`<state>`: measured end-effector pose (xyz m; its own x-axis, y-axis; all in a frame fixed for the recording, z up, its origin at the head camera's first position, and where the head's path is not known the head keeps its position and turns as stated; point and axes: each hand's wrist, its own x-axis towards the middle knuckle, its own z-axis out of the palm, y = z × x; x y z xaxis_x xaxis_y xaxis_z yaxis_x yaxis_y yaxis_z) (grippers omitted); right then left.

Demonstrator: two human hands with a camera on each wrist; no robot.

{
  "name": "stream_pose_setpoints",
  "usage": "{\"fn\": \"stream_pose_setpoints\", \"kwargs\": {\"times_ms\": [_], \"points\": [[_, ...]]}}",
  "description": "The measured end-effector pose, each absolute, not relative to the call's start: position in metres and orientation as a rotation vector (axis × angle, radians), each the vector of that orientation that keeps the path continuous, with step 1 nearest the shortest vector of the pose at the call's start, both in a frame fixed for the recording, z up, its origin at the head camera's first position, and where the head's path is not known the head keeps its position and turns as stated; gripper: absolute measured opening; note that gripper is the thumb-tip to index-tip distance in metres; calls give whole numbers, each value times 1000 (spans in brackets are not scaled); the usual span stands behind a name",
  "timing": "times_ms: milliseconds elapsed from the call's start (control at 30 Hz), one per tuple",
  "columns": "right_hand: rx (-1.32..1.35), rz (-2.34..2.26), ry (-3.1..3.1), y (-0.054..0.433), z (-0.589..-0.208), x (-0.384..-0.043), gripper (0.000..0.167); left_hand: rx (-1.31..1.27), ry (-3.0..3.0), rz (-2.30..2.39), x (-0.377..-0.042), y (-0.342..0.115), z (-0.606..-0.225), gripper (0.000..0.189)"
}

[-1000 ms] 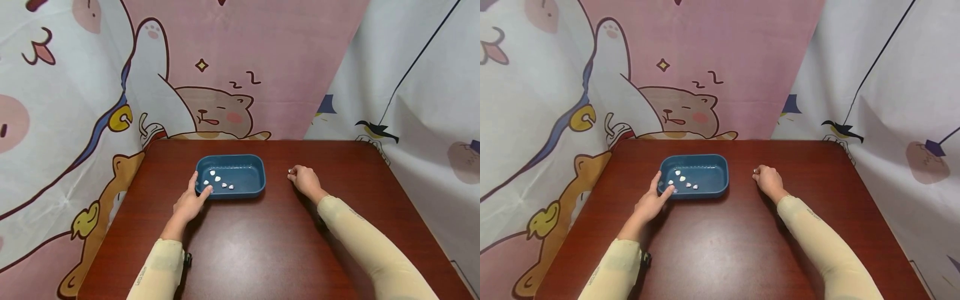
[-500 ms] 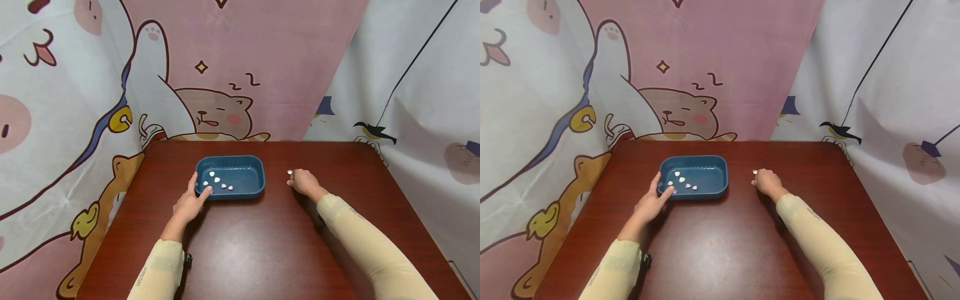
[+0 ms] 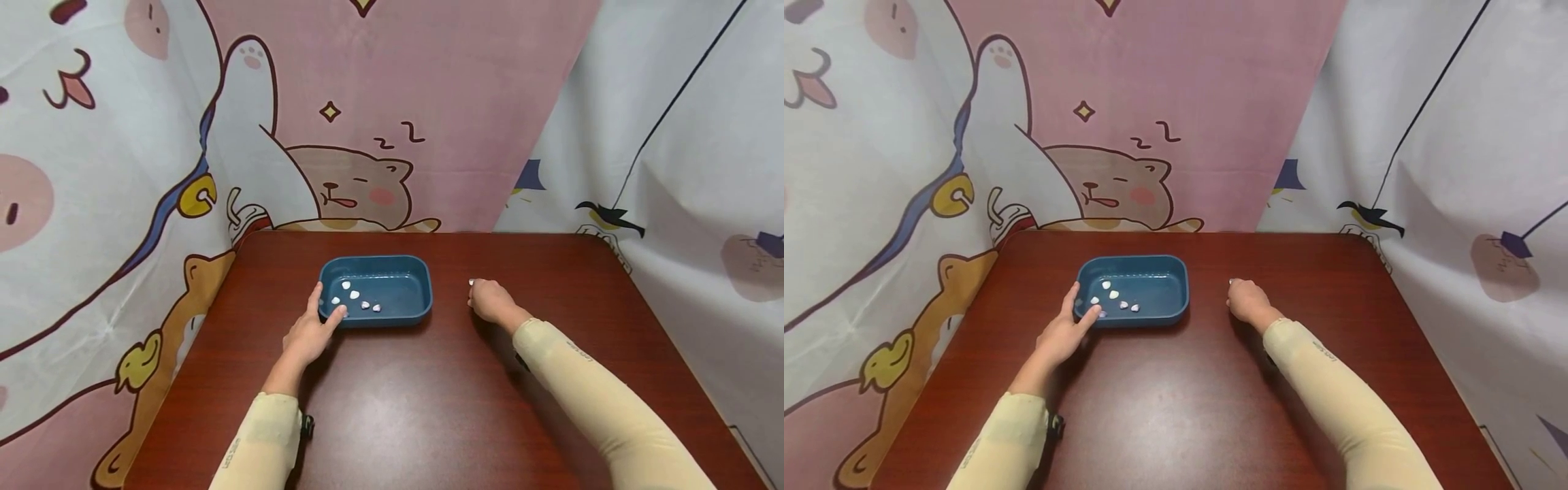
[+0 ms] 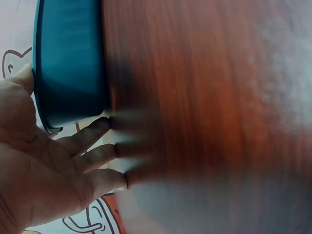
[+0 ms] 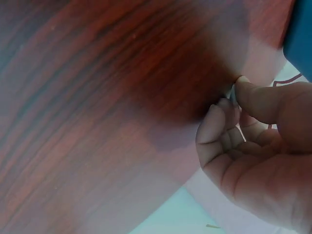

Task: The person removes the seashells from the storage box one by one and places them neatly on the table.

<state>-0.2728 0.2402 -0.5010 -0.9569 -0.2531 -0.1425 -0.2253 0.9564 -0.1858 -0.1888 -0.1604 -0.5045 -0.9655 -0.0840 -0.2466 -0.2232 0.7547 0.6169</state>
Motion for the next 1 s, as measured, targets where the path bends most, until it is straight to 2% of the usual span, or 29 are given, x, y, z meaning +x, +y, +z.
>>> {"fn": "stream_pose_setpoints", "kwargs": {"times_ms": [133, 200, 367, 733, 1000], "points": [[-298, -444, 2952, 245, -500, -269, 13, -242, 2743, 1011, -188, -160, -505, 95], [-241, -503, 2984, 248, -500, -269, 11, -245, 2745, 1012, -188, -160, -505, 96], [-179, -521, 3039, 253, -506, -270, 10, -255, 2745, 1013, -188, -159, -505, 94], [-314, -574, 3058, 264, -510, -267, 13, -256, 2752, 983, -188, -158, -506, 93], [-335, -533, 3037, 272, -510, -270, 20, -258, 2763, 976, -189, -159, -507, 100]]}}
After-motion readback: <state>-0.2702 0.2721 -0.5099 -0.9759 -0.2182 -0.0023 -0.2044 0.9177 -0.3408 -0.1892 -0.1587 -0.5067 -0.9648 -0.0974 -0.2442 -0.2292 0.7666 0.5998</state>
